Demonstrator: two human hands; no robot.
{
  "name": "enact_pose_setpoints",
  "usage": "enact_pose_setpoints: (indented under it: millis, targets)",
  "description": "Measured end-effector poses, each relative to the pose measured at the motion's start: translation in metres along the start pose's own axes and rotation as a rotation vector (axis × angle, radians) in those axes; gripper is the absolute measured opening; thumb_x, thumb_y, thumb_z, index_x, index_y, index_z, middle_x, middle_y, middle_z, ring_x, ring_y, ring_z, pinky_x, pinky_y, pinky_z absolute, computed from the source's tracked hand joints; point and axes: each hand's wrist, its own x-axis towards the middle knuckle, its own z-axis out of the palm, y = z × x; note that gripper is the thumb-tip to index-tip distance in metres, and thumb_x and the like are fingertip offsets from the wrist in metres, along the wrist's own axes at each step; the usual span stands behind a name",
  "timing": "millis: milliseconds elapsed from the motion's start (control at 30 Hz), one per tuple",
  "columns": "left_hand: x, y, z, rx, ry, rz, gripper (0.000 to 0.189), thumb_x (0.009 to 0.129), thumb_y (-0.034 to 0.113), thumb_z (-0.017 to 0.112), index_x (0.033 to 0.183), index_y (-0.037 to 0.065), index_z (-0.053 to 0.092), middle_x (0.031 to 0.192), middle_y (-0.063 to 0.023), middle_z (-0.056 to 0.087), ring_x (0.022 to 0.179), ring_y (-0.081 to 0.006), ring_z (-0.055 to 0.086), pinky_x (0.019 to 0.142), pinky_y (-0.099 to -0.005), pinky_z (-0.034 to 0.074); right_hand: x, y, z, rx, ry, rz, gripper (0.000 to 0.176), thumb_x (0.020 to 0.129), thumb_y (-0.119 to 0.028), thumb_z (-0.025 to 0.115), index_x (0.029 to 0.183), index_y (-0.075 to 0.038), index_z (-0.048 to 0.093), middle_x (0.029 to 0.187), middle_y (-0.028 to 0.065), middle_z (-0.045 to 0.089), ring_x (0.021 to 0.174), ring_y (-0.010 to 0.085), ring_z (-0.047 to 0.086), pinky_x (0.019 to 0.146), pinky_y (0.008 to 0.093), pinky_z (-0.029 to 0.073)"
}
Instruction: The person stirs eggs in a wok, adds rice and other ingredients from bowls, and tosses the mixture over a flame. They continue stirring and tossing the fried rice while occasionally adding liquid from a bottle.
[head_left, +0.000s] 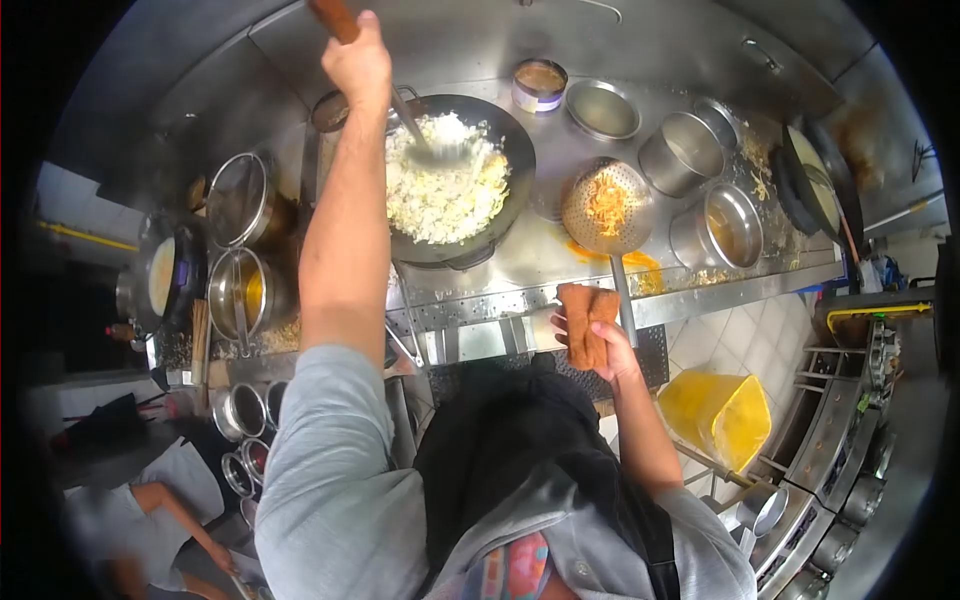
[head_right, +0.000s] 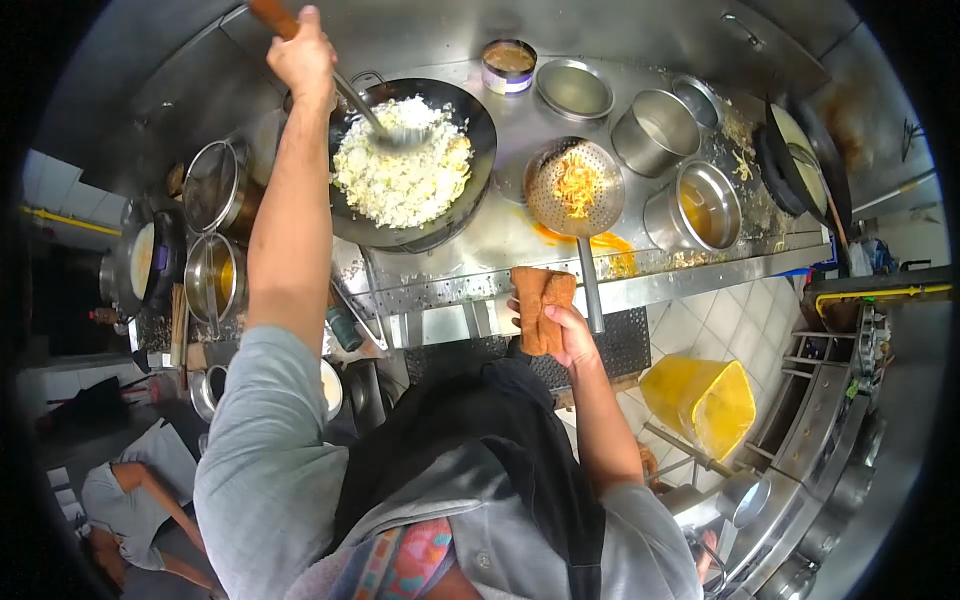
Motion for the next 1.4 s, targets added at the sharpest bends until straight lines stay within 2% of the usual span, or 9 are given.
enact_pose_setpoints:
  millis: [67, 267, 300, 367, 467, 767, 867, 1200, 1400]
  targets:
    - [-0.016, 0.008, -0.015, -0.069, -0.018, -0.161, 0.036, 0.090, 0.026, 0.068, 0.075, -0.006, 0.063, 0.065, -0.0111, 0.064, 0.063, -0.0229, 0.061, 0.067, -0.0408, 0.049, -0.001, -0.002, -0.006, 0.001, -0.056, 0.021, 0.059, 0.085, -0.020, 0.068, 0.135, 0.003, 0.047, 0.120, 0.0168, 0.062, 0.110, 0.0287, 0.064, 0.097, 0.0446, 0.053]
    - [-0.002, -0.053, -0.024, 0.326, -0.039, -0.122, 0.035, 0.091, 0.027, 0.067, 0.085, -0.007, 0.067, 0.078, -0.0196, 0.068, 0.078, -0.0308, 0.065, 0.080, -0.0446, 0.049, 0.011, -0.001, 0.023, -0.171, 0.132, 0.101, 0.058, 0.087, -0.021, 0.067, 0.138, -0.003, 0.046, 0.122, 0.0114, 0.061, 0.108, 0.0259, 0.062, 0.093, 0.0409, 0.053]
    - [0.017, -0.042, -0.035, 0.220, -0.021, -0.020, 0.031, 0.090, 0.023, 0.073, 0.071, 0.006, 0.056, 0.056, -0.0018, 0.054, 0.042, -0.0123, 0.050, 0.038, -0.0290, 0.041, 0.015, 0.001, 0.032, -0.175, 0.131, 0.066, 0.056, 0.090, -0.023, 0.066, 0.139, -0.005, 0.046, 0.124, 0.0106, 0.059, 0.109, 0.0249, 0.062, 0.093, 0.0402, 0.053]
    - [0.008, 0.053, -0.061, -0.015, -0.009, -0.154, 0.031, 0.090, 0.023, 0.073, 0.070, 0.007, 0.056, 0.054, -0.0014, 0.053, 0.041, -0.0114, 0.048, 0.039, -0.0278, 0.040, 0.025, 0.011, 0.035, -0.154, 0.161, 0.079, 0.055, 0.092, -0.025, 0.065, 0.139, -0.006, 0.046, 0.124, 0.0106, 0.059, 0.109, 0.0246, 0.062, 0.093, 0.0399, 0.053]
    - [0.016, -0.005, -0.109, 0.271, 0.135, 0.103, 0.033, 0.093, 0.019, 0.068, 0.067, 0.004, 0.054, 0.052, -0.0018, 0.050, 0.039, -0.0132, 0.046, 0.039, -0.0315, 0.040, 0.057, 0.026, 0.020, -0.191, 0.193, 0.133, 0.054, 0.095, -0.037, 0.061, 0.138, -0.007, 0.047, 0.121, 0.0097, 0.062, 0.108, 0.0230, 0.063, 0.086, 0.0408, 0.055]
    - [0.011, 0.025, -0.079, -0.270, 0.022, -0.231, 0.026, 0.096, 0.014, 0.061, 0.076, 0.008, 0.045, 0.051, -0.0021, 0.043, 0.036, -0.0131, 0.038, 0.036, -0.0329, 0.037, 0.167, 0.042, 0.101, -0.495, 0.247, 0.412, 0.049, 0.094, -0.053, 0.050, 0.123, -0.014, 0.059, 0.105, 0.0051, 0.068, 0.085, 0.0175, 0.064, 0.061, 0.0343, 0.048]
    - [-0.018, -0.118, -0.082, 0.111, 0.164, -0.040, 0.026, 0.096, 0.016, 0.062, 0.077, 0.007, 0.046, 0.051, -0.0027, 0.046, 0.036, -0.0145, 0.041, 0.035, -0.0328, 0.038, 0.200, 0.065, 0.086, -0.448, 0.163, 0.522, 0.039, 0.091, -0.045, 0.055, 0.113, -0.015, 0.067, 0.100, 0.0041, 0.069, 0.083, 0.0166, 0.065, 0.057, 0.0313, 0.047]
    - [0.046, 0.091, -0.114, -0.267, -0.242, -0.545, 0.029, 0.094, 0.022, 0.066, 0.074, 0.008, 0.050, 0.051, 0.0007, 0.041, 0.040, -0.0124, 0.040, 0.039, -0.0339, 0.036, 0.097, 0.090, 0.083, -0.088, 0.107, 0.409, 0.026, 0.087, -0.022, 0.060, 0.107, -0.006, 0.057, 0.091, 0.0122, 0.069, 0.072, 0.0206, 0.067, 0.045, 0.0319, 0.044]
    - [-0.015, -0.014, -0.085, 0.205, 0.138, -0.018, 0.037, 0.091, 0.027, 0.066, 0.077, -0.007, 0.059, 0.060, -0.0136, 0.061, 0.041, -0.0227, 0.057, 0.044, -0.0380, 0.049, 0.100, 0.102, 0.098, -0.237, 0.116, 0.280, 0.025, 0.089, -0.019, 0.055, 0.106, -0.002, 0.059, 0.099, 0.0141, 0.068, 0.084, 0.0217, 0.066, 0.058, 0.0350, 0.049]
